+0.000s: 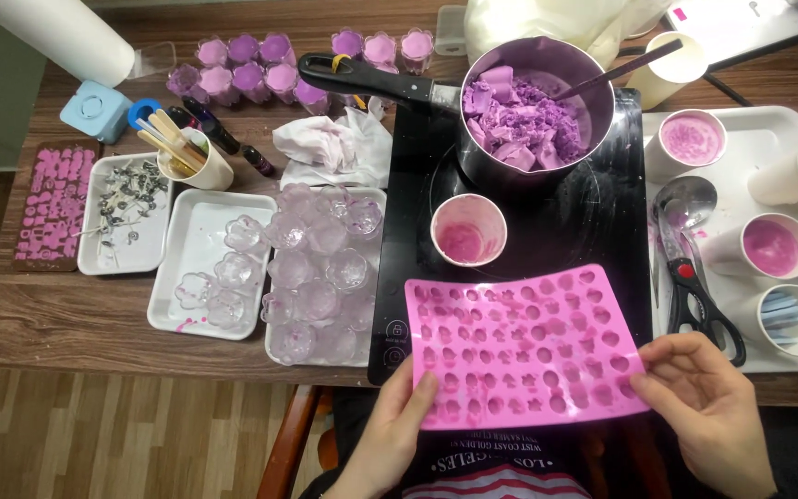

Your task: The person pinches small pieces of purple wax from a pot on a hot plate and presses them into the cavities of a pink silicone mold, working cavity by cavity to fill the mold. Finished purple candle containers and other filled molds sit on the table around the work area.

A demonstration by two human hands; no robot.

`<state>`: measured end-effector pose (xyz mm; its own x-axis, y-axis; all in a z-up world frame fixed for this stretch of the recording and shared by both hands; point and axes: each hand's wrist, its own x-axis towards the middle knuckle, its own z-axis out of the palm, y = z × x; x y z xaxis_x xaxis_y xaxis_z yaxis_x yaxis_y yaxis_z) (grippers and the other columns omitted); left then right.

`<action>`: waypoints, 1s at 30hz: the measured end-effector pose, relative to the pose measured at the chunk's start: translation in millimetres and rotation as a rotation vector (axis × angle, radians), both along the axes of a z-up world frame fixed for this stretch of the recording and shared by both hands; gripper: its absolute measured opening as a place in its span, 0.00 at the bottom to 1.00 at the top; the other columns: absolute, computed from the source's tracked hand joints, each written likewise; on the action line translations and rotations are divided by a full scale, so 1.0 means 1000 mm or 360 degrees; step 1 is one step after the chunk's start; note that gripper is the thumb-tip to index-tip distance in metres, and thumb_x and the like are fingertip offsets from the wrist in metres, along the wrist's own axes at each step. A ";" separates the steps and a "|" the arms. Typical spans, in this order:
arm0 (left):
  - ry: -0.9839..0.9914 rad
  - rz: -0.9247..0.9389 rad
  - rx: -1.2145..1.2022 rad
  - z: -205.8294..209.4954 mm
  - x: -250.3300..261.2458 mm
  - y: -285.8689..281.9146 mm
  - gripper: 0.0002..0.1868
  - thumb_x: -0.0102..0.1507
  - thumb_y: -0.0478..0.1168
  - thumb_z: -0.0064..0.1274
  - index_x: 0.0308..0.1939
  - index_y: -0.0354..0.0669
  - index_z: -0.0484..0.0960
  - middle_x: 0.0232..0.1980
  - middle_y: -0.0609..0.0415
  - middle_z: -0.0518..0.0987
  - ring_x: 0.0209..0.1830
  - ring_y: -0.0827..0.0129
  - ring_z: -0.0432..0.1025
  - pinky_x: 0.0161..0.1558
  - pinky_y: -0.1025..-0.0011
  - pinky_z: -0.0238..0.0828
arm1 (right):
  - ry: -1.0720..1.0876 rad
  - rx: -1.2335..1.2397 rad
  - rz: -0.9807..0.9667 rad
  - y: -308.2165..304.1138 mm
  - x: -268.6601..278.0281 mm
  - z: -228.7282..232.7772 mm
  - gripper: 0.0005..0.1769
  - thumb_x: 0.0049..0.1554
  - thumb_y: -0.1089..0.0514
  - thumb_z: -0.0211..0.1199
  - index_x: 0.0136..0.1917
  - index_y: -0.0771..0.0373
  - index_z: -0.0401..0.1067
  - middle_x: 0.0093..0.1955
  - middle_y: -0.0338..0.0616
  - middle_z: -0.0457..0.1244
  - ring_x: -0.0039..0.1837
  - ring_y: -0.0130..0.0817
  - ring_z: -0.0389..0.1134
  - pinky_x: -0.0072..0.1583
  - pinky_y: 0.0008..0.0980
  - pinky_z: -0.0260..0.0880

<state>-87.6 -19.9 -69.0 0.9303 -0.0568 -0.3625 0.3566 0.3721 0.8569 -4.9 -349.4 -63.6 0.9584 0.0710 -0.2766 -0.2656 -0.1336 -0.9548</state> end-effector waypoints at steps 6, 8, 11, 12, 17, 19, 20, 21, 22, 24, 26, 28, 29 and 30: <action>-0.0045 0.0025 0.0977 0.041 0.028 0.007 0.16 0.67 0.46 0.53 0.44 0.33 0.82 0.33 0.51 0.86 0.29 0.71 0.79 0.34 0.72 0.76 | 0.0005 -0.0191 0.0013 0.013 0.008 0.006 0.13 0.54 0.73 0.62 0.54 0.73 0.69 0.49 0.53 0.69 0.54 0.36 0.74 0.57 0.33 0.76; -0.0052 0.0015 0.1129 0.043 0.034 0.007 0.15 0.66 0.46 0.55 0.43 0.35 0.83 0.31 0.49 0.85 0.27 0.70 0.78 0.31 0.70 0.74 | -0.0028 -0.0246 0.0020 0.016 0.011 0.007 0.14 0.53 0.73 0.63 0.54 0.73 0.69 0.48 0.50 0.68 0.52 0.33 0.73 0.55 0.30 0.75; -0.0016 0.0025 0.1368 0.040 0.038 0.006 0.14 0.63 0.46 0.58 0.42 0.38 0.84 0.30 0.50 0.84 0.22 0.68 0.78 0.27 0.68 0.72 | -0.0075 -0.0436 0.0051 0.015 0.014 0.006 0.15 0.53 0.71 0.65 0.54 0.71 0.71 0.45 0.46 0.66 0.46 0.28 0.68 0.50 0.26 0.71; 0.0016 0.0052 0.1461 0.037 0.040 0.005 0.14 0.62 0.47 0.59 0.42 0.40 0.84 0.31 0.52 0.85 0.21 0.67 0.78 0.26 0.68 0.72 | -0.0101 -0.0564 0.0075 0.014 0.016 0.004 0.15 0.53 0.70 0.67 0.54 0.71 0.72 0.42 0.46 0.65 0.41 0.26 0.65 0.46 0.24 0.67; -0.0072 0.0201 0.1751 0.038 0.045 0.005 0.14 0.62 0.47 0.60 0.43 0.41 0.84 0.29 0.53 0.84 0.20 0.65 0.76 0.25 0.65 0.70 | -0.0238 -0.0915 0.0146 0.031 0.029 0.023 0.14 0.51 0.65 0.69 0.52 0.68 0.76 0.38 0.39 0.66 0.38 0.25 0.60 0.43 0.24 0.64; -0.0078 0.0258 0.1820 0.040 0.047 0.006 0.15 0.61 0.47 0.61 0.45 0.40 0.84 0.30 0.53 0.84 0.19 0.64 0.75 0.24 0.64 0.69 | -0.0293 -0.1088 0.0179 0.038 0.033 0.029 0.13 0.51 0.64 0.69 0.51 0.67 0.77 0.36 0.38 0.66 0.36 0.27 0.60 0.41 0.26 0.61; -0.0089 0.0281 0.1811 0.039 0.049 0.007 0.15 0.61 0.47 0.61 0.45 0.41 0.84 0.30 0.54 0.84 0.18 0.65 0.75 0.24 0.64 0.69 | -0.0218 -0.1059 0.0186 0.039 0.035 0.030 0.12 0.52 0.63 0.68 0.50 0.66 0.77 0.33 0.36 0.67 0.35 0.23 0.65 0.39 0.25 0.65; -0.0100 0.0303 0.1802 0.039 0.051 0.008 0.15 0.61 0.47 0.61 0.46 0.41 0.84 0.31 0.55 0.84 0.18 0.66 0.75 0.24 0.65 0.69 | -0.0143 -0.1030 0.0193 0.040 0.037 0.031 0.11 0.52 0.62 0.68 0.49 0.65 0.77 0.31 0.34 0.68 0.35 0.20 0.70 0.37 0.24 0.69; -0.0087 0.0304 0.1801 0.038 0.052 0.009 0.15 0.61 0.47 0.61 0.46 0.41 0.84 0.31 0.55 0.84 0.18 0.66 0.75 0.24 0.65 0.69 | -0.0136 -0.1032 0.0203 0.041 0.039 0.032 0.11 0.52 0.62 0.68 0.49 0.65 0.77 0.31 0.34 0.68 0.35 0.20 0.70 0.37 0.24 0.69; 0.0001 0.0286 0.1806 0.038 0.057 0.012 0.17 0.61 0.47 0.61 0.50 0.44 0.85 0.25 0.53 0.80 0.19 0.64 0.73 0.26 0.64 0.69 | -0.0106 -0.1340 0.0268 0.044 0.044 0.035 0.10 0.55 0.59 0.72 0.49 0.65 0.79 0.32 0.41 0.64 0.31 0.26 0.65 0.33 0.29 0.67; -0.0080 0.0300 0.1837 0.035 0.062 0.015 0.18 0.61 0.46 0.61 0.52 0.42 0.84 0.24 0.51 0.78 0.21 0.63 0.72 0.27 0.63 0.68 | -0.0163 -0.1388 0.0299 0.041 0.044 0.032 0.10 0.54 0.60 0.72 0.50 0.65 0.80 0.33 0.41 0.64 0.32 0.28 0.66 0.35 0.29 0.68; -0.0159 0.0314 0.1867 0.035 0.068 0.016 0.19 0.61 0.44 0.61 0.54 0.41 0.83 0.24 0.50 0.77 0.23 0.61 0.72 0.28 0.62 0.67 | -0.0221 -0.1436 0.0332 0.048 0.046 0.038 0.11 0.54 0.61 0.73 0.51 0.65 0.81 0.34 0.41 0.64 0.33 0.30 0.66 0.38 0.30 0.68; -0.0071 0.0287 0.1814 0.037 0.073 0.016 0.20 0.61 0.44 0.61 0.56 0.42 0.82 0.25 0.49 0.77 0.23 0.61 0.73 0.28 0.62 0.68 | -0.0364 -0.1317 0.0368 0.057 0.048 0.045 0.13 0.51 0.62 0.72 0.51 0.65 0.80 0.34 0.41 0.65 0.36 0.29 0.66 0.39 0.29 0.69; 0.0015 0.0260 0.1759 0.038 0.077 0.016 0.22 0.61 0.43 0.61 0.58 0.44 0.81 0.26 0.47 0.78 0.24 0.61 0.73 0.29 0.62 0.69 | -0.0506 -0.1193 0.0400 0.066 0.050 0.052 0.15 0.48 0.62 0.71 0.51 0.65 0.78 0.34 0.40 0.66 0.38 0.29 0.66 0.41 0.29 0.69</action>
<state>-10.2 -3.8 -30.7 0.8939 0.4240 -0.1451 0.3814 -0.5498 0.7432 45.5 -283.9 -11.4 0.9788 0.1973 -0.0559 0.1220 -0.7795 -0.6144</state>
